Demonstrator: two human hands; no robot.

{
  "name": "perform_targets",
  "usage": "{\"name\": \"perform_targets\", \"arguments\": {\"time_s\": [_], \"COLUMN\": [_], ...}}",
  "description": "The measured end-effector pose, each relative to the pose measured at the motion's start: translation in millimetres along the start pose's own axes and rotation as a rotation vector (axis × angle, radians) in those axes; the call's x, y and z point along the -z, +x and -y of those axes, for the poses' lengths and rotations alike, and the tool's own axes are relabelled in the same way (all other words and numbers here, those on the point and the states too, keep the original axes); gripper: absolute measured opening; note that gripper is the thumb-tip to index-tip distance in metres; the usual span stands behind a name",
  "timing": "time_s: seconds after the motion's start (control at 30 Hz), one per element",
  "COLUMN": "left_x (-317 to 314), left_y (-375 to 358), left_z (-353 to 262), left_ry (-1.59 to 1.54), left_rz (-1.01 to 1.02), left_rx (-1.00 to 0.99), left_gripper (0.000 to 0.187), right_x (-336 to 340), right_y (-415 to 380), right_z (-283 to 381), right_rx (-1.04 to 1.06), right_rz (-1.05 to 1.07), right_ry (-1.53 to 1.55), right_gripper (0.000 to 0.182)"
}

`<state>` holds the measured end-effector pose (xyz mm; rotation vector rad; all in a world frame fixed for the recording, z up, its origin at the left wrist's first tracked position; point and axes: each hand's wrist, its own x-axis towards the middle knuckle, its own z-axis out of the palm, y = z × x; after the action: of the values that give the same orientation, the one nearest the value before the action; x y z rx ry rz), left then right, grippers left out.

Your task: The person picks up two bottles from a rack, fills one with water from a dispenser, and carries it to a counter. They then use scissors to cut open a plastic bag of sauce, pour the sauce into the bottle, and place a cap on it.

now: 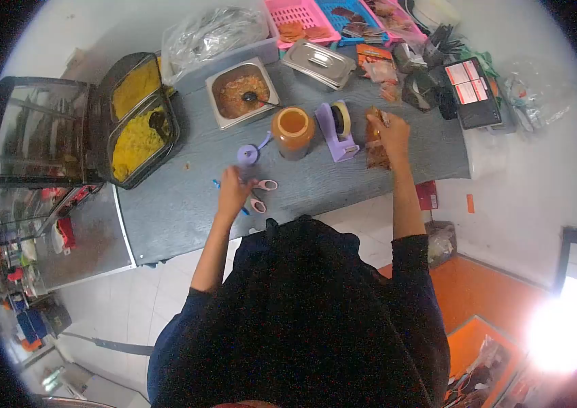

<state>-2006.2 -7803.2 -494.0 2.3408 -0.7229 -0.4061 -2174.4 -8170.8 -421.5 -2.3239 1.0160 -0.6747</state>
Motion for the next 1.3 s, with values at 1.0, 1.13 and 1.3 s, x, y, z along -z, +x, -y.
{"name": "perform_targets", "arguments": {"time_s": [1.0, 1.13, 1.3], "left_x": [58.9, 65.4, 44.5], "left_y": [69.0, 82.9, 78.8], "left_z": [-180.9, -181.2, -168.3], "left_ry": [-0.056, -0.065, -0.212], "left_rz": [0.006, 0.204, -0.013], "left_rx": [-0.671, -0.743, -0.603], "left_gripper": [0.063, 0.069, 0.067], "right_x": [-99.5, -127.7, -125.0], "right_y": [-97.4, -93.3, -88.9], "right_z": [90.8, 95.0, 99.1], "right_rx": [0.263, 0.148, 0.112], "right_rz": [-0.011, 0.018, -0.011], "right_ry": [0.514, 0.568, 0.628], "right_gripper": [0.114, 0.106, 0.087]}}
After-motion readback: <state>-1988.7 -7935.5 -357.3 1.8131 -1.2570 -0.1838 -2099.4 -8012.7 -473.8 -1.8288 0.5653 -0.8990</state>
